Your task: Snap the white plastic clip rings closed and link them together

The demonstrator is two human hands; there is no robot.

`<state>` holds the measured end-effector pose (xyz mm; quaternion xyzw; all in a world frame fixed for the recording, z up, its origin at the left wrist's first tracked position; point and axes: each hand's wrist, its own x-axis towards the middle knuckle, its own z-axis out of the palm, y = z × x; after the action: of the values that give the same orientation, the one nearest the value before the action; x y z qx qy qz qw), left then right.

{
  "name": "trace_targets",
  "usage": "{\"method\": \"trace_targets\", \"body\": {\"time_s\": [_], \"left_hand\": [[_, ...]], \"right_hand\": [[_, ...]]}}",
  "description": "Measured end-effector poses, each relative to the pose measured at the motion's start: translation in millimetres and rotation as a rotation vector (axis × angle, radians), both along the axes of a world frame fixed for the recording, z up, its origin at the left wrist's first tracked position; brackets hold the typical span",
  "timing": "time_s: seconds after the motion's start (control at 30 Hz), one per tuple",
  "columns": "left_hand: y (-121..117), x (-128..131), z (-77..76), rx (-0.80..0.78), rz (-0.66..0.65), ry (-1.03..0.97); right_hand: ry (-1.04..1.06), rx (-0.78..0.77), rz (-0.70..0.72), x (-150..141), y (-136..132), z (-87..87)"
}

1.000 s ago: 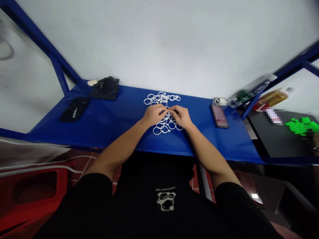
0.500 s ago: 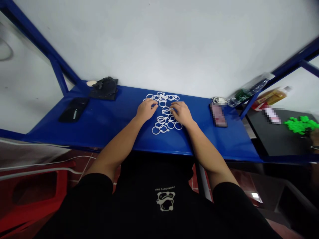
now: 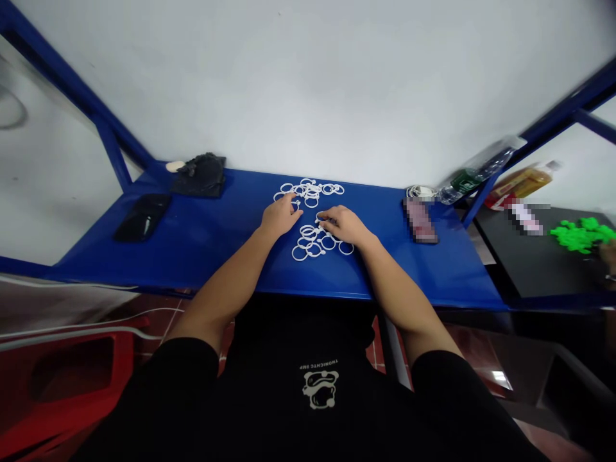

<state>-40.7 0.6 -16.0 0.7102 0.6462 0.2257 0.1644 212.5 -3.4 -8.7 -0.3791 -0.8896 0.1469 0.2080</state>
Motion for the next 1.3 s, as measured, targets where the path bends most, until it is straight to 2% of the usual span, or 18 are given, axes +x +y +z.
{"method": "trace_targets", "body": {"time_s": [0.13,0.23,0.4,0.53,0.67,0.9,1.13,1.3], "left_hand": [[2,0,-4.2,-0.022,-0.007,0.042],[4,-1,-9.5,0.027,-0.035,0.045],[2,2,-12.2,0.213,-0.096,-0.086],[-4,9,-8.0,0.43,-0.234,-0.235],[-10,15,-6.1,0.525,-0.357,-0.296],[-13,20,-9.5,0.567,-0.442,-0.318],[-12,20,-11.1,0.578,-0.424,-0.347],[-16,20,-5.0,0.497,-0.402,-0.315]], "right_hand": [[0.062,-0.025,-0.023,-1,-2,1.4],[0.137,0.003,-0.085,1,-3,3.8],[0.23,0.103,-0.189,3,-4,5.7],[0.244,0.124,-0.177,-1,-5,2.8],[0.265,0.135,-0.15,-4,-8,1.6],[0.294,0.13,-0.087,-4,-10,2.9],[0.286,0.147,-0.054,-5,-11,1.6],[0.243,0.124,-0.062,-6,-15,6.2]]}}
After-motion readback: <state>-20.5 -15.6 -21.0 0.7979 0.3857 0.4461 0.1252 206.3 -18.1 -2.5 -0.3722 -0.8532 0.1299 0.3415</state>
